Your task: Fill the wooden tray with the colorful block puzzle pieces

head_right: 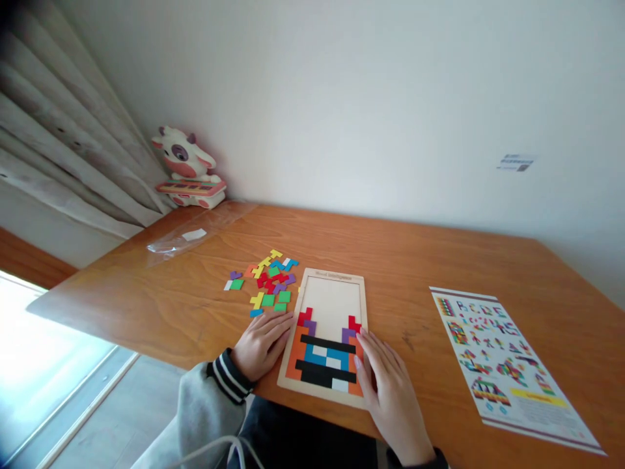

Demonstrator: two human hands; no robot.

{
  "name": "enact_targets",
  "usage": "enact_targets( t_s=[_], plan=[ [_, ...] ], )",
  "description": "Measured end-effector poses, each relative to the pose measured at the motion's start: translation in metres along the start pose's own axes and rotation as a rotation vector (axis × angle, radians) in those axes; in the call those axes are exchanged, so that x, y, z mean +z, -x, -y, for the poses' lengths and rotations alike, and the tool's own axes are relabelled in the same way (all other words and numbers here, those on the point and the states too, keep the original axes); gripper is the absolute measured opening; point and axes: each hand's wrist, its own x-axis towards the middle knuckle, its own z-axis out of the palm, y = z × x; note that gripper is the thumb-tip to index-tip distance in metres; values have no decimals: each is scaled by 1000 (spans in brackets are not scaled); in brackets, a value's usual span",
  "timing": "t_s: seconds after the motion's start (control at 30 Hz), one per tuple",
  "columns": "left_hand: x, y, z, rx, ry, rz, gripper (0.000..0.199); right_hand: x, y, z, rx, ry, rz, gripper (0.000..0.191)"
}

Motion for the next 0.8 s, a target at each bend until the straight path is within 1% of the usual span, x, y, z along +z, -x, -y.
enact_targets(
  t_s=[0.13, 0.23, 0.37, 0.5, 0.6, 0.73, 0.8],
  plan=[
    [3, 0, 8, -95, -51, -72, 31, -2, 2, 0, 31, -15, -23, 48],
    [4, -1, 19, -123, -89, -80, 31, -3, 2, 0, 71, -40, -22, 47],
    [5, 0, 30, -66, -77, -80, 26, -4, 2, 1, 139, -68, -27, 45],
    [3, 2, 32, 12, -52, -79, 23, -6, 1, 4, 173, -92, -39, 44],
    [2, 2, 31, 30, -26, -69, 22, -8, -2, 7, 170, -102, -47, 43],
    [1, 2, 30, 30, -17, -84, 21, -9, -3, 7, 169, -106, -51, 42],
    [0, 3, 30, 29, -14, -82, 21, -9, -3, 7, 159, -112, -76, 40]
  ],
)
